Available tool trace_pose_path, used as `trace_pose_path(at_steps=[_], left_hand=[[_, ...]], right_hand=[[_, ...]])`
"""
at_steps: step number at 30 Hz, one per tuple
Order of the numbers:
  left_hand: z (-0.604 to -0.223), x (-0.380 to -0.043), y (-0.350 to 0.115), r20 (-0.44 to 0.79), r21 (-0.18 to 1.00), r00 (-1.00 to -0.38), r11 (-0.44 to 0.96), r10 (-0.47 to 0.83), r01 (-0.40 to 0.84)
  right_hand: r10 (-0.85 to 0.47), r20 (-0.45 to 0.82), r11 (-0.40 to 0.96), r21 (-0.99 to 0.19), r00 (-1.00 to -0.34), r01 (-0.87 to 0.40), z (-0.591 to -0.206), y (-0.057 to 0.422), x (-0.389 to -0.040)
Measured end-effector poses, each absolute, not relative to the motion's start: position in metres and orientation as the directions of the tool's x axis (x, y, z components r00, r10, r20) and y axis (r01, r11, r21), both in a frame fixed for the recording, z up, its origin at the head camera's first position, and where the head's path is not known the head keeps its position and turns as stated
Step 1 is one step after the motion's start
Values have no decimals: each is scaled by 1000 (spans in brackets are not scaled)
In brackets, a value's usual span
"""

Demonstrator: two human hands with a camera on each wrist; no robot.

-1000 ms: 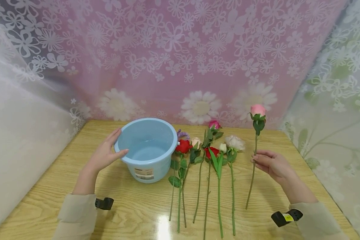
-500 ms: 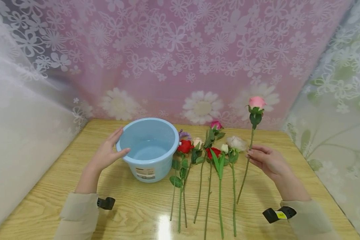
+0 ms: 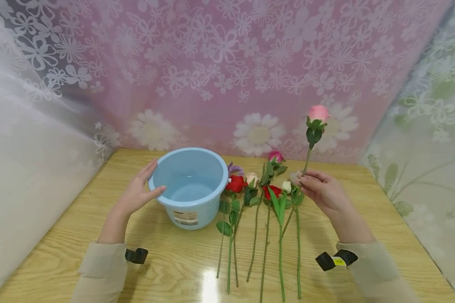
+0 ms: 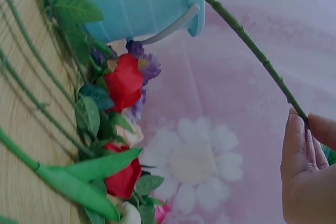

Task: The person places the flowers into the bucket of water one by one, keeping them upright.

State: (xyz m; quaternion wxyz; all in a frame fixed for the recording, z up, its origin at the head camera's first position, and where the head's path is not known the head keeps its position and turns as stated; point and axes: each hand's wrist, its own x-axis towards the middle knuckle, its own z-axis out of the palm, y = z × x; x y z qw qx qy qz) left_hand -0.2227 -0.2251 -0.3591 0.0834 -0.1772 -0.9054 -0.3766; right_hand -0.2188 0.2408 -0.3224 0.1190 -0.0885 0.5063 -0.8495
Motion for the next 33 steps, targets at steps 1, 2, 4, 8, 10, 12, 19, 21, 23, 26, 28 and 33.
trace_pose_path(at_steps=[1, 2, 4, 8, 10, 12, 19, 21, 23, 26, 28, 33], left_hand=[[-359, -223, -225, 287, 651, -923, 654, 257, 385], [-359, -223, -225, 289, 649, -922, 656, 256, 385], [-359, -223, -225, 294, 648, -921, 655, 256, 389], [-359, -223, -225, 294, 650, -923, 656, 250, 384], [-359, -223, -225, 293, 652, -923, 654, 248, 383], [-358, -223, -225, 292, 652, -923, 655, 249, 383], [-358, -223, -224, 305, 639, -919, 662, 250, 392], [-359, -224, -224, 308, 641, -918, 659, 248, 393], [-360, -224, -224, 311, 642, -918, 657, 247, 395], [-361, -224, -224, 312, 648, -918, 651, 245, 394], [-361, -224, -225, 309, 653, -919, 648, 245, 392], [-360, -223, -224, 303, 657, -921, 646, 247, 389]], right_hand=[[-290, 31, -473, -874, -956, 116, -321, 238, -219], [-289, 31, -487, -865, -957, 119, -320, 235, -220], [-281, 29, -513, -849, -959, 125, -317, 229, -220], [-275, 38, -558, -820, -961, 127, -311, 218, -222], [-272, 54, -572, -812, -961, 116, -307, 213, -223], [-268, 70, -583, -806, -961, 104, -304, 208, -224], [-261, 109, -594, -801, -959, 71, -293, 190, -226], [-259, 123, -603, -795, -958, 61, -291, 185, -227], [-251, 141, -613, -789, -958, 44, -289, 180, -227], [-225, 155, -628, -778, -962, 21, -287, 172, -228], [-204, 154, -639, -769, -967, 12, -285, 166, -228], [-159, 141, -660, -751, -977, -1, -282, 155, -230]])
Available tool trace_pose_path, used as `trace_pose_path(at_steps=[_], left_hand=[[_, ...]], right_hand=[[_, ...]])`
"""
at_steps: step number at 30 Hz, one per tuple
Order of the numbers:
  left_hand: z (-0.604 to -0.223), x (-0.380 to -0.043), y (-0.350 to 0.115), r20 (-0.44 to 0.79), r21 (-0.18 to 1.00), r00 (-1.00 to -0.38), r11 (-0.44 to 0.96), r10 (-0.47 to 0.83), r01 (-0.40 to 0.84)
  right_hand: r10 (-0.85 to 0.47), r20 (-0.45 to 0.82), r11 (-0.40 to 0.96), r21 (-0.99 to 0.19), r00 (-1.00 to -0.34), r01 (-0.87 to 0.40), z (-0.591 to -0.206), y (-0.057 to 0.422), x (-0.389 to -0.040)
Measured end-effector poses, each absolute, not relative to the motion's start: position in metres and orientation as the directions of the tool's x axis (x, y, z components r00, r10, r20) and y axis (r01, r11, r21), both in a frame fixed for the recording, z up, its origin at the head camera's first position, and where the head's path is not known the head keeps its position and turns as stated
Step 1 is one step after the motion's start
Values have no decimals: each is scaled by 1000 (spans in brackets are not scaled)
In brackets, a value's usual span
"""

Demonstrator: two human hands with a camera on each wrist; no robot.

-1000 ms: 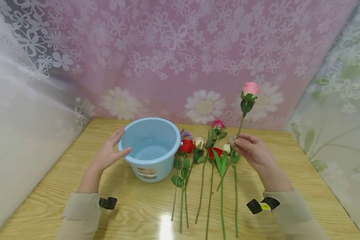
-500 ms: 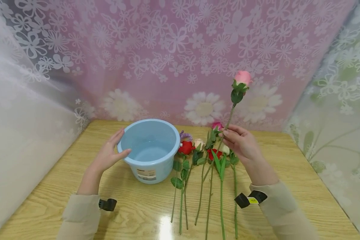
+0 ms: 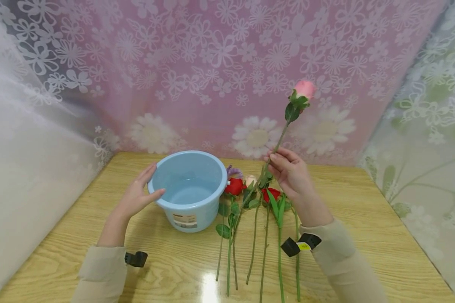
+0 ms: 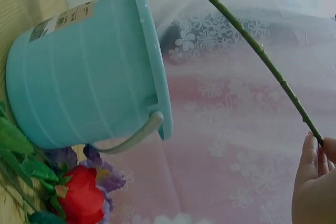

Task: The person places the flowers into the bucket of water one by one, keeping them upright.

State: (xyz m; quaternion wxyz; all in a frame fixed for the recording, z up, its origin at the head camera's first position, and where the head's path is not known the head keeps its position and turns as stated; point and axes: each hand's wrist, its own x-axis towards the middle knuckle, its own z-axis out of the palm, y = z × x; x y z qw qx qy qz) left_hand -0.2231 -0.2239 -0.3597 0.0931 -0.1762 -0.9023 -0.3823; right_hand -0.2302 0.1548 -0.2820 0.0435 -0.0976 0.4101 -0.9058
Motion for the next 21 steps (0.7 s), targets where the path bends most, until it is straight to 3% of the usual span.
trace_pose_path(at_steps=[10, 17, 21], left_hand=[[-362, -223, -225, 321, 652, -915, 644, 243, 400], [-363, -222, -226, 325, 653, -913, 640, 246, 405], [-361, -222, -226, 329, 656, -912, 635, 247, 409]], right_hand=[[-98, 191, -746, -664, -977, -55, -276, 136, -237], [130, 262, -768, -584, -956, -264, -269, 118, -244], [167, 281, -733, -605, -945, -309, -268, 107, -247]])
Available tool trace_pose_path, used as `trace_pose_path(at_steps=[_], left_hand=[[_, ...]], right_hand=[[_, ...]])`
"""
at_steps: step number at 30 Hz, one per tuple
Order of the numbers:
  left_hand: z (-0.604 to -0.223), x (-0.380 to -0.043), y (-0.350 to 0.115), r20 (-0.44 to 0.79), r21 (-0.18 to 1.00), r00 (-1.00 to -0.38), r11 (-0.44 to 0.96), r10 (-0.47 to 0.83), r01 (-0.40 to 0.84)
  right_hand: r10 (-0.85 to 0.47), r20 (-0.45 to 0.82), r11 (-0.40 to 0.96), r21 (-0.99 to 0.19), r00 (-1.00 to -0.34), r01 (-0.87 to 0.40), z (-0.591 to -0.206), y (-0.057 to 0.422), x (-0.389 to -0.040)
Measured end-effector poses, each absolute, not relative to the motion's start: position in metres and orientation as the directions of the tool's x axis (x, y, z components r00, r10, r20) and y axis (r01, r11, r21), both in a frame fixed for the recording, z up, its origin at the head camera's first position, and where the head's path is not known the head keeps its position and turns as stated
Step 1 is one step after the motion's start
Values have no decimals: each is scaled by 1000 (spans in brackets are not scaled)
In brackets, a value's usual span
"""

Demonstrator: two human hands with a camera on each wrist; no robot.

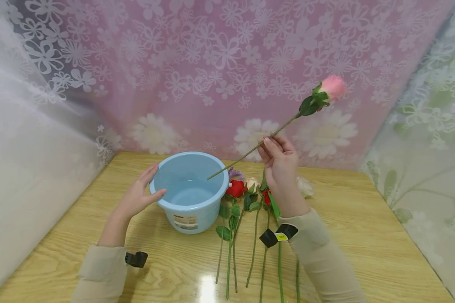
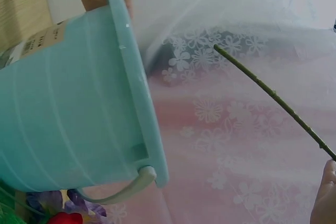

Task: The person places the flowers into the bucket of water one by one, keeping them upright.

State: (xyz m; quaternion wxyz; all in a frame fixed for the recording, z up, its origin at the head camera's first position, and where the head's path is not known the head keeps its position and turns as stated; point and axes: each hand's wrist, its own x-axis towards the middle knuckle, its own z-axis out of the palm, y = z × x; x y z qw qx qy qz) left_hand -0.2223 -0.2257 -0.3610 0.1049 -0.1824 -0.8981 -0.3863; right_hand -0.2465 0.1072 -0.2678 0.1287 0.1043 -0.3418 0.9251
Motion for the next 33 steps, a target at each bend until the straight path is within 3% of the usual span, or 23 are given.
trace_pose_path(at_steps=[16, 23, 33], left_hand=[[-359, -222, -224, 306, 670, -920, 631, 247, 392], [-362, -222, -224, 306, 671, -922, 632, 239, 387], [-361, -223, -224, 301, 671, -922, 633, 242, 385]], right_hand=[[99, 310, -435, -841, -946, -321, -296, 71, -250], [89, 367, -294, -878, -926, -377, -307, 56, -250], [59, 406, -265, -874, -912, -407, -321, 42, -254]])
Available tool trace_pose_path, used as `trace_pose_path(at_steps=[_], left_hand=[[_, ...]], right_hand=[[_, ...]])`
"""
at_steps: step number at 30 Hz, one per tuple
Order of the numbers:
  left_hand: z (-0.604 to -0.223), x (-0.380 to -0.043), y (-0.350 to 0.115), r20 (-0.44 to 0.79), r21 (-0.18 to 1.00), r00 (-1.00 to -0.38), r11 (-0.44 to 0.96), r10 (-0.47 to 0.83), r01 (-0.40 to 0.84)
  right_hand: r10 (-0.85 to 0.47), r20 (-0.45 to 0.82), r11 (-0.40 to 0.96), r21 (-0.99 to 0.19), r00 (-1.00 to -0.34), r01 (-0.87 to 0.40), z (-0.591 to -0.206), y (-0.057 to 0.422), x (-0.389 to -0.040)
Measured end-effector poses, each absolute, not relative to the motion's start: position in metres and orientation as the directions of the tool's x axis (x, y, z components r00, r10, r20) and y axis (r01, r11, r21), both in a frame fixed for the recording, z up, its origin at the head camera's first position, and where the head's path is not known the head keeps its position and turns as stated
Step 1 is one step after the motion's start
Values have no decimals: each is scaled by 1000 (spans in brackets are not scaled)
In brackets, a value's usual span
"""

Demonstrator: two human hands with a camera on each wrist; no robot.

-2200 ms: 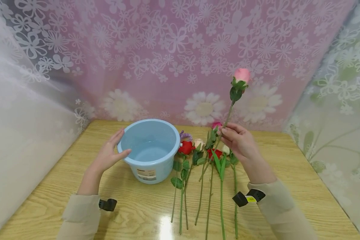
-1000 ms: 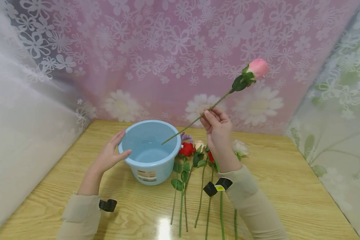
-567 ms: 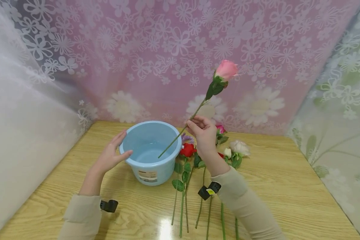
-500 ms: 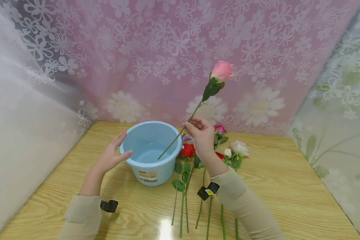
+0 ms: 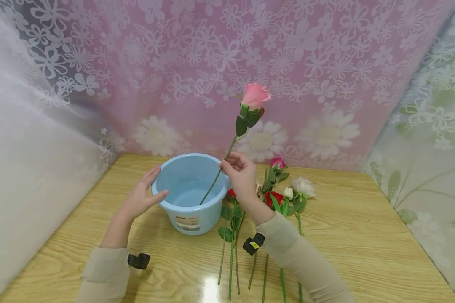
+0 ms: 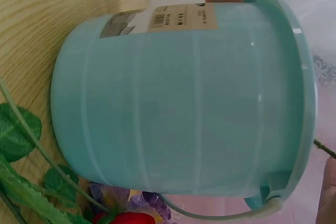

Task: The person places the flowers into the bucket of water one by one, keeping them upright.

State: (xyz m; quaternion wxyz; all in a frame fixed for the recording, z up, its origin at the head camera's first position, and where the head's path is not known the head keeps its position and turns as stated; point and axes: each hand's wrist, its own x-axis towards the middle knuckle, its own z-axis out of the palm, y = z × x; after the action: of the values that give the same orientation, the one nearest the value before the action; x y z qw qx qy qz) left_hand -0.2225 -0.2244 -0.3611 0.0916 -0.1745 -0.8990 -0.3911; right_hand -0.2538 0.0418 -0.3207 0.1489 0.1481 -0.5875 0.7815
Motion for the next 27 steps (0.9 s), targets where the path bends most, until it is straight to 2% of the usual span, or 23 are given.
trace_pose_path(at_steps=[6, 11, 21, 27], left_hand=[[-362, -223, -224, 315, 682, -918, 615, 243, 397], [-362, -223, -224, 316, 683, -917, 613, 241, 397], [-363, -223, -224, 309, 683, -923, 622, 228, 382], [-364, -224, -224, 299, 695, -927, 614, 227, 374]], right_hand=[[60, 428, -227, -874, -902, -430, -324, 38, -256], [-3, 426, -152, -894, -905, -420, -325, 37, -256], [-167, 326, -14, -944, -930, -329, -317, 30, -253], [-197, 320, 48, -941, -927, -336, -301, 26, -239]])
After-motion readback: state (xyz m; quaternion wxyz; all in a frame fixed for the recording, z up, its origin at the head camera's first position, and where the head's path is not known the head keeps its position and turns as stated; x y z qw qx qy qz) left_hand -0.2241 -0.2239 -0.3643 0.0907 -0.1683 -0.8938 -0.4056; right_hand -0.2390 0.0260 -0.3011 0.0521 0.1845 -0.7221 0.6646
